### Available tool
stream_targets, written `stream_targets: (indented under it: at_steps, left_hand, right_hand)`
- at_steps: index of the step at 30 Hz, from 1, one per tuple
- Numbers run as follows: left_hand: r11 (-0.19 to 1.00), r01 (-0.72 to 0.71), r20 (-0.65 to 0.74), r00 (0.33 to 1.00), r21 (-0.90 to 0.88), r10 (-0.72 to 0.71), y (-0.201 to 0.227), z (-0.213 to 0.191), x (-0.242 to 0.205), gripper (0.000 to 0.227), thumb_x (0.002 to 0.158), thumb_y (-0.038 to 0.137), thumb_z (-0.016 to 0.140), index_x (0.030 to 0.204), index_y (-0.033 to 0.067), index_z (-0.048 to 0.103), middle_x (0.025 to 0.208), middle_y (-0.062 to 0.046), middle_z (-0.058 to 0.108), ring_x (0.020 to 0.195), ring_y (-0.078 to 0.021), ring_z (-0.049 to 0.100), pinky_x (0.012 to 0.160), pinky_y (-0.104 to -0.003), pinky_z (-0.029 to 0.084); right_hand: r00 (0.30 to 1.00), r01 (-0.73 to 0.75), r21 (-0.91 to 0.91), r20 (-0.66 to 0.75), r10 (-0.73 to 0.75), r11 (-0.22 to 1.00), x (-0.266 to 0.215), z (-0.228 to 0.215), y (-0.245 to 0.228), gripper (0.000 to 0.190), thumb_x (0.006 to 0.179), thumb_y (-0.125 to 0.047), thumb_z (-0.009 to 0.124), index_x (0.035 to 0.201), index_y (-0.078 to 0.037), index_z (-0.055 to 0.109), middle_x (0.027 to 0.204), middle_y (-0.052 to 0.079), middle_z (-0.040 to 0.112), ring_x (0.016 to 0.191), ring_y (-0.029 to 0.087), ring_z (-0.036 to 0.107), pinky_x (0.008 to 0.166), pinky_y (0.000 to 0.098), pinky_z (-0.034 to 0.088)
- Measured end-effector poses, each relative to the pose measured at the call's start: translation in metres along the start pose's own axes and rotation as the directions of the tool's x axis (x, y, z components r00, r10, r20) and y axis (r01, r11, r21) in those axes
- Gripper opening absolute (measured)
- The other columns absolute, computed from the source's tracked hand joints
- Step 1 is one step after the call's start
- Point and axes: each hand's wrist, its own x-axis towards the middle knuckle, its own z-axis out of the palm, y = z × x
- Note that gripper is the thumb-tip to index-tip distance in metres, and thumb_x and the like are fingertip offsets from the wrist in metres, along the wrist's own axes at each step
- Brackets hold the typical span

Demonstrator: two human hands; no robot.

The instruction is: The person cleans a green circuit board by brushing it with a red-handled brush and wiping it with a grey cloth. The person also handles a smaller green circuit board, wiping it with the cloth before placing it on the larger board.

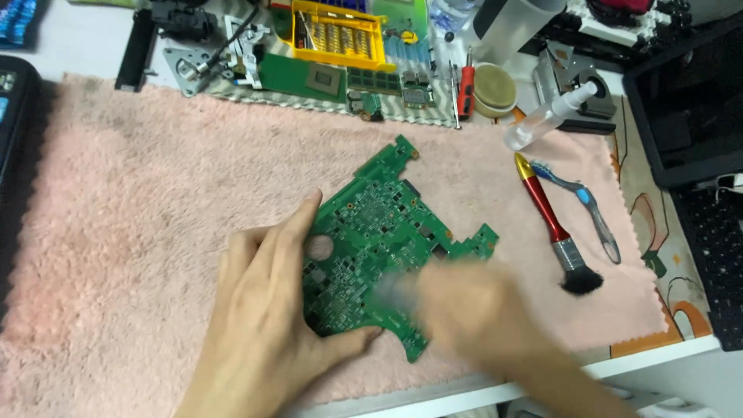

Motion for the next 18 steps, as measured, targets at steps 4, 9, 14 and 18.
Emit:
stream_targets:
  at_steps: [4,9,14,18]
  left_hand:
    - [1.0,0.019,0.013,1.0,-0.015,-0.019,0.005,-0.004,0.002,0.159,0.058,0.064,0.115,0.179,0.0018,0.032,0.138,-0.009,0.077,0.119,-0.0339,0.056,0.107,-0.048,0.046]
    - [0.999,0.03,0.071,0.997,-0.042,-0.027,0.013,-0.018,0.003,0.154,0.07,0.071,0.107,0.182,0.0007,0.026,0.144,-0.013,0.066,0.126,-0.0369,0.054,0.112,-0.054,0.044]
    - [0.996,0.083,0.116,0.99,-0.035,-0.079,0.008,-0.045,-0.031,0.166,0.068,0.076,0.109,0.185,0.0069,0.013,0.171,-0.023,0.044,0.154,-0.0441,0.046,0.12,-0.06,0.039]
    - [0.998,0.052,0.005,0.999,-0.036,-0.052,0.001,-0.044,-0.052,0.138,0.083,0.057,0.102,0.182,0.0032,0.022,0.161,-0.021,0.054,0.137,-0.0387,0.055,0.12,-0.052,0.044]
  right_hand:
    - [0.974,-0.221,-0.437,-0.058,0.218,0.872,-0.001,-0.032,0.054,0.012,0.11,-0.006,0.08,0.118,-0.012,0.086,0.096,0.006,0.088,0.062,0.013,0.075,0.047,0.0312,0.061]
    - [0.974,-0.21,-0.13,-0.117,0.196,0.969,0.023,-0.032,-0.007,0.021,0.101,-0.012,0.088,0.118,-0.004,0.077,0.098,0.004,0.081,0.068,0.021,0.069,0.067,0.0378,0.053]
    - [0.976,-0.215,0.032,-0.028,0.216,0.976,0.034,-0.011,-0.046,0.023,0.1,-0.022,0.086,0.116,-0.007,0.079,0.088,0.0,0.082,0.057,0.01,0.067,0.048,0.0285,0.055]
    - [0.984,-0.146,0.176,-0.078,0.161,0.974,0.048,0.013,-0.085,0.022,0.099,-0.022,0.087,0.108,-0.008,0.074,0.099,0.006,0.087,0.078,0.022,0.081,0.077,0.0372,0.064]
